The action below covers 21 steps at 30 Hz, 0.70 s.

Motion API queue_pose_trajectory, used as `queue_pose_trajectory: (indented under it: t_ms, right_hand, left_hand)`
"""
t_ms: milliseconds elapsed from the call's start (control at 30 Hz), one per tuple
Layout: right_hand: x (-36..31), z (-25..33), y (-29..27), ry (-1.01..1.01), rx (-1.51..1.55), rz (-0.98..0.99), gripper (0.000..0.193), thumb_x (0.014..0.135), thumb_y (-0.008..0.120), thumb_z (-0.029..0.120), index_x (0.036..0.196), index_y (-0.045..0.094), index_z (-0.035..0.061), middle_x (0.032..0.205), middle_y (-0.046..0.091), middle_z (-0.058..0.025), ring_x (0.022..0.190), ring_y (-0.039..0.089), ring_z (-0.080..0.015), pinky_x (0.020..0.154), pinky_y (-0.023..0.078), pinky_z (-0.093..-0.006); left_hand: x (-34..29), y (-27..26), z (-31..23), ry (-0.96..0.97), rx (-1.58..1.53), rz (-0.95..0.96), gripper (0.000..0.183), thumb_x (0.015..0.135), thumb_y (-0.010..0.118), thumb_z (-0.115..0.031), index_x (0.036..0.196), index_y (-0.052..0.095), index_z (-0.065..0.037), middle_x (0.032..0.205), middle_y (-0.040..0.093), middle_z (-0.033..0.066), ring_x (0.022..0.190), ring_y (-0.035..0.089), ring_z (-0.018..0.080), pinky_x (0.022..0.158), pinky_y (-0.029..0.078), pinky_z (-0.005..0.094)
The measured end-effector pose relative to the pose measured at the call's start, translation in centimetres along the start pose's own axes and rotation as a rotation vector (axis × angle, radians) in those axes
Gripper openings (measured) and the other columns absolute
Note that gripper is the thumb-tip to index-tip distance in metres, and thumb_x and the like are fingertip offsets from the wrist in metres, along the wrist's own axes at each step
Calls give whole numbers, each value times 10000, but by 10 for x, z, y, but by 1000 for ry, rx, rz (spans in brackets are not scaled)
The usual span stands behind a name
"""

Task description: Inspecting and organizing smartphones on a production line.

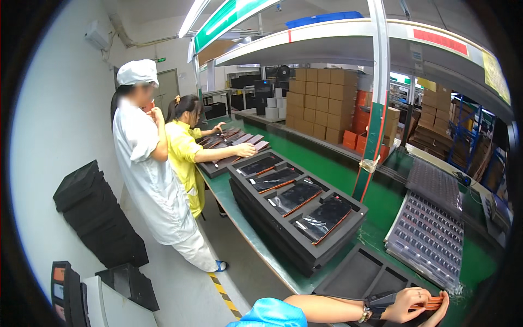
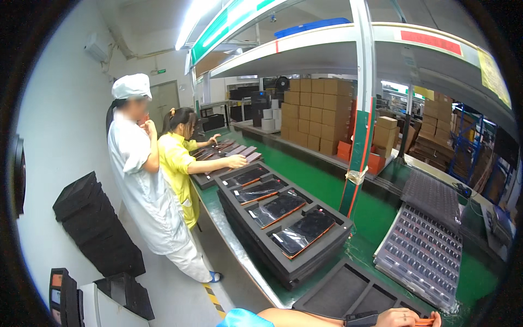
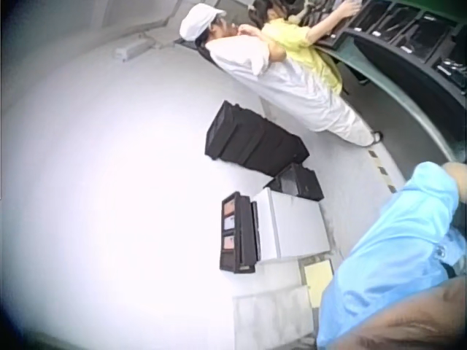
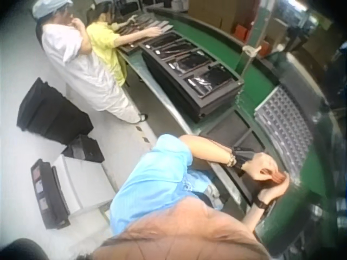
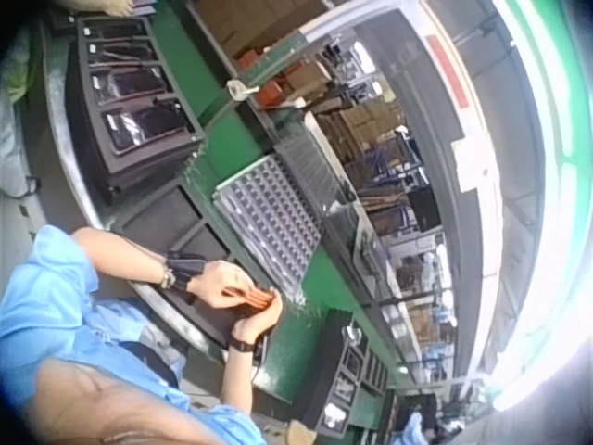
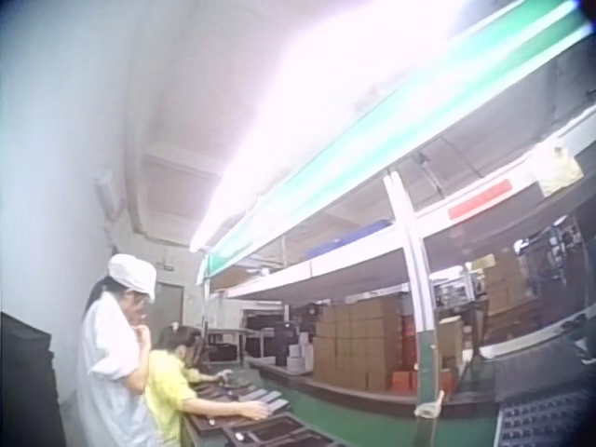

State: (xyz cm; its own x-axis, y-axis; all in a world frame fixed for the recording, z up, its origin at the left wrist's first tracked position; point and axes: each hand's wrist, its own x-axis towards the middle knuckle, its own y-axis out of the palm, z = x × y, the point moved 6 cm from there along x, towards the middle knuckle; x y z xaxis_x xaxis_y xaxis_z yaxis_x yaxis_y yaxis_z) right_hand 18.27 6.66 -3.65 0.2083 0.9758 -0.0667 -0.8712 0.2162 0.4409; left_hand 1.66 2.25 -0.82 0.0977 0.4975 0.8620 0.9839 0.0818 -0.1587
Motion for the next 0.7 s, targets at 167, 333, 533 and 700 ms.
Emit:
queue_pose_trajectory:
  t_ms: [167, 333, 533, 700]
  right_hand:
    - [-4, 6, -3, -254, -158, 36, 357, 1032, 534, 271, 1254, 614, 3, 1218, 629, -141, 1092, 607, -287, 949, 513, -408]
    - [-1, 2, -21, -323, -283, -44, 392, 1062, 499, 297, 1315, 572, 6, 1277, 606, -157, 1134, 594, -302, 972, 514, -428]
    - [-3, 2, -26, -276, -257, 0, 374, 1054, 528, 306, 1301, 563, 28, 1234, 616, -142, 1103, 606, -289, 956, 522, -421]
    - [25, 65, -5, -559, -482, 79, 191, 1027, 530, 207, 1101, 581, 39, 1082, 590, -64, 1019, 550, -174, 925, 436, -313]
  left_hand:
    - [7, -9, -6, 160, 171, 77, 511, 793, 759, -228, 1237, 602, -30, 1104, 706, 159, 1014, 675, 334, 854, 561, 407]
    - [27, -13, 15, 101, -128, 302, 338, 710, 779, -146, 944, 577, -9, 1147, 624, 180, 971, 648, 401, 814, 537, 444]
    - [31, -13, 13, 123, -149, 418, 453, 670, 804, -121, 1047, 580, -7, 1182, 620, 172, 1014, 650, 398, 842, 548, 435]
    - [31, -15, 12, 27, -58, 542, 553, 687, 792, -82, 1186, 564, -9, 1209, 623, 166, 1075, 636, 391, 889, 538, 444]
